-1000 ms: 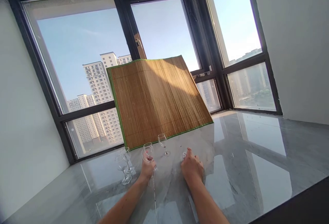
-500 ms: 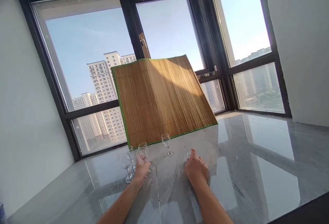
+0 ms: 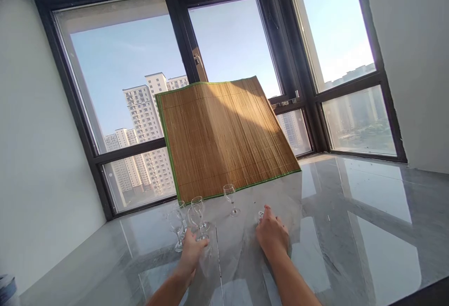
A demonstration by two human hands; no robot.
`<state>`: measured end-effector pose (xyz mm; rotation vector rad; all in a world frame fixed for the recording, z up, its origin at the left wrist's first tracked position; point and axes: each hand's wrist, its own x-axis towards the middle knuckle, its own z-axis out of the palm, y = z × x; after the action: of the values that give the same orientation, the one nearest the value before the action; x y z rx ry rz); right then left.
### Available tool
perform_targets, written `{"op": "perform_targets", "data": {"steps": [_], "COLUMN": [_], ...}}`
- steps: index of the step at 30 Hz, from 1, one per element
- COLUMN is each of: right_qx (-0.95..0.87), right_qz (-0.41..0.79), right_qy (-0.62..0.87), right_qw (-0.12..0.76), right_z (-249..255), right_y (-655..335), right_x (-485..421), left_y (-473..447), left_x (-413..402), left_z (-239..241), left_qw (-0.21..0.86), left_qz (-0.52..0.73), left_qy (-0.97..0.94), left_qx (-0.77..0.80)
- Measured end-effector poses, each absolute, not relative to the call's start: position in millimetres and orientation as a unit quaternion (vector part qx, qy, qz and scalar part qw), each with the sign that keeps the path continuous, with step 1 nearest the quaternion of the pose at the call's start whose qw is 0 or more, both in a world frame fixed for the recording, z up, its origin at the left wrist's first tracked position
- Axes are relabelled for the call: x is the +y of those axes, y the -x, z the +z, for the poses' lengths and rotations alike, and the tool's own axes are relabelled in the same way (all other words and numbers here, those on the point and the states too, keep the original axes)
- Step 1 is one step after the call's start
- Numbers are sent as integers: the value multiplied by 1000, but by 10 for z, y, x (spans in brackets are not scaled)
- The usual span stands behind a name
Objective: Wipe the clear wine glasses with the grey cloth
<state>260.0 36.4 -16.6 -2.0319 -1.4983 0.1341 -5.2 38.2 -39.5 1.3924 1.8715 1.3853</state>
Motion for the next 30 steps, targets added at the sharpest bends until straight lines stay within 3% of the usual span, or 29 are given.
{"op": "perform_targets", "data": {"steps": [5,10,19,30], "right_qx": [-573,-567,-571,-568], "right_qz": [44,42,39,42], "right_qy": [762,762,759,764], "right_qw": [299,309,311,303], "right_z": [-185,-211,-231,-152], "right_y": [-2603,-2609,-2616,-2595], "right_x": [380,397,417,365], "left_y": [-141,-377,-543,-567], "left_x": [-139,-133,811,960], "left_z": [-357,-138,-242,-152], "left_qw": [122,166,121,106], "left_qz": [507,322,269,286], "left_qy": [-555,-800,-716,-729], "left_qx": [648,478,632,613]}}
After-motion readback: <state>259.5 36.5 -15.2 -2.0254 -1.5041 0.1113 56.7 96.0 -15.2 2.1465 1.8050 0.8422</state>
